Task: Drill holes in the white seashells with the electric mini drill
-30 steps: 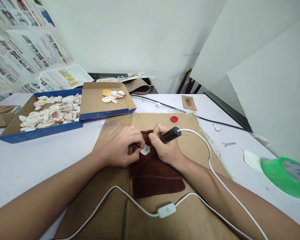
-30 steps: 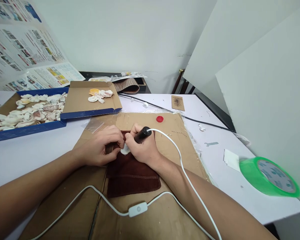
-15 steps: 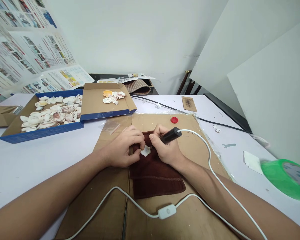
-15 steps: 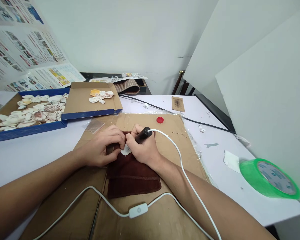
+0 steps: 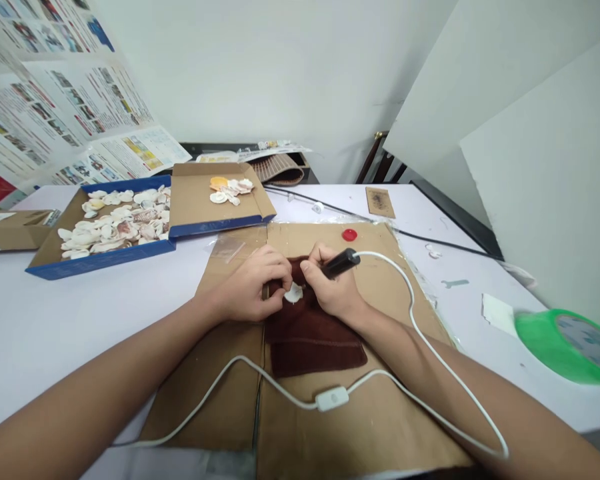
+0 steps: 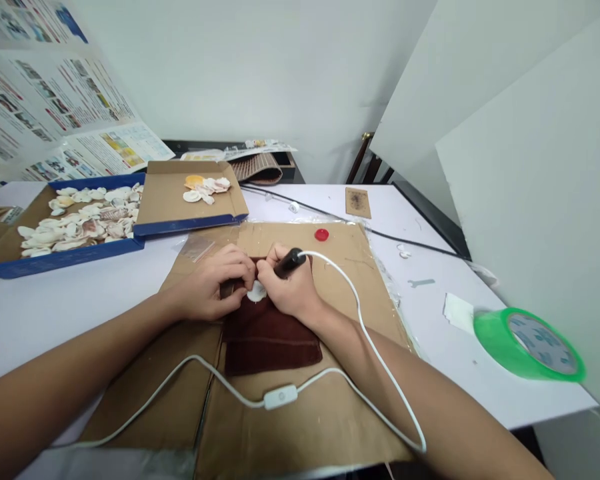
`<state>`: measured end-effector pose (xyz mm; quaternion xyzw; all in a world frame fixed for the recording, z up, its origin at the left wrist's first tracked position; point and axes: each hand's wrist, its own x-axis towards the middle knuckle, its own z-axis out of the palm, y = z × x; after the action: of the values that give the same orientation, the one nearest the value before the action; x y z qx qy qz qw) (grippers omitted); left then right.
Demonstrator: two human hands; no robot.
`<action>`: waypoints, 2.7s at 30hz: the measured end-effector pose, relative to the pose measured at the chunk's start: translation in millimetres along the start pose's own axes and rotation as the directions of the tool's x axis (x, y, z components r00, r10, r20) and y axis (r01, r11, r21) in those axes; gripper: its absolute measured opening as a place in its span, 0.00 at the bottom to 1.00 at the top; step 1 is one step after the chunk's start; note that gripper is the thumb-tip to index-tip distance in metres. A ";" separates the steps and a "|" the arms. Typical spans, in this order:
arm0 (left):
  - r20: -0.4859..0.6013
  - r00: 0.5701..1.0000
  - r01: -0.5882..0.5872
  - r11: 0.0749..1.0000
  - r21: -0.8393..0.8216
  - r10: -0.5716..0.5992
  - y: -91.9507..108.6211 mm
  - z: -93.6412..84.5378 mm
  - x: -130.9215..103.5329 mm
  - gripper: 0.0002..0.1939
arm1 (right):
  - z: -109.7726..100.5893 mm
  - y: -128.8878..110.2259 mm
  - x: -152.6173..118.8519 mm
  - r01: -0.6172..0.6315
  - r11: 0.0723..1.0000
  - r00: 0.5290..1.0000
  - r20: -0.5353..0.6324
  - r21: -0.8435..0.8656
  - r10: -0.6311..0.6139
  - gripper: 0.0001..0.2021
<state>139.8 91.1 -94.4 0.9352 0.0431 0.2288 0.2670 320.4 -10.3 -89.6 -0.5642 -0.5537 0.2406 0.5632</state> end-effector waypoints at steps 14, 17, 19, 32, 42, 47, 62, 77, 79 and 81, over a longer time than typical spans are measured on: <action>0.014 1.000 0.027 0.999 -0.018 -0.027 0.1 -1.0 0.4 0.06 | 0.2 2.9 2.4 -0.022 0.999 1.000 0.003 0.045 0.021 0.16; 0.009 1.000 0.022 1.000 -0.015 -0.022 -0.7 -0.5 0.3 0.06 | 0.1 4.0 2.3 -0.028 0.999 1.000 0.003 0.046 0.028 0.16; 0.015 1.000 0.015 1.000 -0.017 -0.015 -1.2 -0.3 0.4 0.07 | 0.0 3.6 2.1 -0.036 0.998 0.999 0.003 0.043 0.036 0.16; -0.005 1.000 -0.012 1.000 0.007 0.012 -0.4 0.8 0.0 0.08 | -0.5 -0.8 1.1 -0.032 0.999 0.999 0.005 0.020 0.032 0.15; -0.023 1.000 -0.019 1.000 0.019 0.019 -1.9 2.7 -0.6 0.08 | 0.6 0.3 1.5 -0.004 1.000 1.000 -0.006 0.000 0.004 0.16; -0.012 1.000 -0.010 1.000 0.025 0.011 -1.4 1.9 -1.0 0.07 | -0.2 1.1 1.0 0.005 1.000 1.000 -0.011 0.003 -0.005 0.16; -0.006 0.992 0.122 0.981 0.149 -0.122 -1.7 3.1 -3.2 0.11 | -0.1 3.3 0.9 -0.009 1.000 1.000 0.003 0.022 0.009 0.16; 0.009 0.981 0.188 0.970 0.156 -0.191 -2.8 4.9 -2.1 0.11 | -0.4 -1.5 0.5 -0.002 1.000 1.000 0.012 0.014 0.001 0.15; -0.002 0.976 0.215 0.961 0.172 -0.218 -4.4 5.8 -2.1 0.11 | -0.5 -1.9 0.6 0.001 1.000 1.000 0.012 0.007 -0.001 0.16; -0.002 0.974 0.221 0.958 0.181 -0.225 -5.3 6.5 -1.9 0.11 | -0.6 -2.1 0.6 0.000 1.000 1.000 0.015 0.009 0.000 0.16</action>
<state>141.2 92.1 -102.8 0.9468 0.1662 0.1835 0.2057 320.3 -10.5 -87.3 -0.5597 -0.5569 0.2472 0.5617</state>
